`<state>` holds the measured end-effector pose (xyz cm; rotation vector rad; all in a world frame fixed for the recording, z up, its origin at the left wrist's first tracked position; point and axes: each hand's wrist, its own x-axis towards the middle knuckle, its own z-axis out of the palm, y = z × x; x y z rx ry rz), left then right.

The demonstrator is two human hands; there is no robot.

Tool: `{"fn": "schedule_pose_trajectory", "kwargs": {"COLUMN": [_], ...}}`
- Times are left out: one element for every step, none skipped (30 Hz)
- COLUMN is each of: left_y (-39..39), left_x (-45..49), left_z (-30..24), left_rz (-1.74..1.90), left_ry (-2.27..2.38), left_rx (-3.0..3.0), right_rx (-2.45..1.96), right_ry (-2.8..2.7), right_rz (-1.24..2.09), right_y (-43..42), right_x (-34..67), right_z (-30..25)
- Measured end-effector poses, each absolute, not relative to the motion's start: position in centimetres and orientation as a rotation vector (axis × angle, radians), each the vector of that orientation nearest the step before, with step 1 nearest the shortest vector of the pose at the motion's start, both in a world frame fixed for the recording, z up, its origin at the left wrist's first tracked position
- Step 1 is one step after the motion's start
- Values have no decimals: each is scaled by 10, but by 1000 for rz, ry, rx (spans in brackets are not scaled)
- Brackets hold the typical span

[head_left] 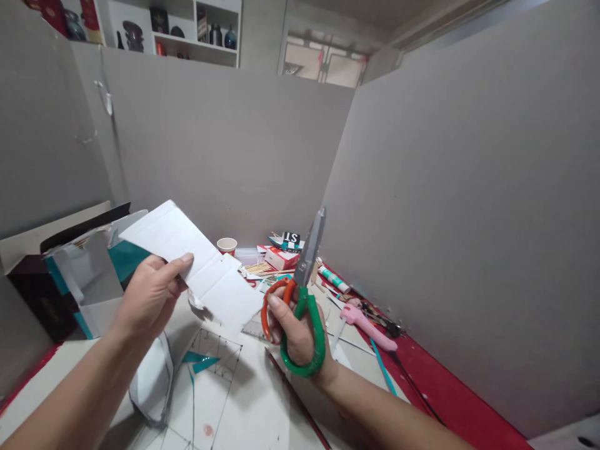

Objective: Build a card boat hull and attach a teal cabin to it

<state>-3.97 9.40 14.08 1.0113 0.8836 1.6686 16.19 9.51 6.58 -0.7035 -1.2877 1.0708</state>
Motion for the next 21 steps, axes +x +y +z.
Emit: {"fn": "schedule_pose_trajectory", "kwargs": {"left_y": [93,91,91,90,91,92,93,94,95,95,95,95,94,93,92,92,92,91,91,91,91], "left_x": [-46,-50,-54,-57,-59,-60,-59,-58,-57,-55,-53,-51,-50,-50,-50,-51,-53,-55,-57,-58,-59], "left_z": [144,147,149,149,150,149,148,147,146,146,145,145,144,145,145,145,145,145,145,145,144], "left_rz": [1615,1588,1579,1579,1585,1589,1587,1585,1588,1594,1601,1606,1619,1648,1668,1695,1716,1731,1757,1781,1816], "left_ry": [902,909,917,928,942,953,964,970,971,971,976,987,999,1011,1028,1040,1045,1036,1020,1001,989], "left_rx": [1054,1082,1098,1105,1109,1113,1120,1130,1140,1152,1164,1178,1194,1214,1240,1268,1300,1335,1368,1403,1443], "right_rx": [-737,-771,-802,-822,-831,-832,-827,-821,-820,-830,-852,-889,-945,-1024,-1132,-1263,-1408,-1549,-1635,-1695,-1724], "right_ry": [-1319,-1352,-1379,-1402,-1414,-1415,-1413,-1411,-1413,-1423,-1448,-1491,-1553,-1639,-1753,-1883,-2013,-2132,-2199,-2258,-2302], "right_rz": [1048,1026,1007,996,998,1010,1025,1042,1057,1060,1038,983,890,757,587,396,211,59,-15,-55,-59], "right_y": [97,99,101,102,103,103,103,103,102,102,102,103,105,109,114,120,126,132,138,143,147], "right_x": [164,166,168,170,170,170,170,169,168,167,167,167,169,171,174,178,182,186,190,194,197], "right_z": [68,69,70,71,70,70,68,67,66,65,65,65,66,67,68,69,69,69,69,68,66]}}
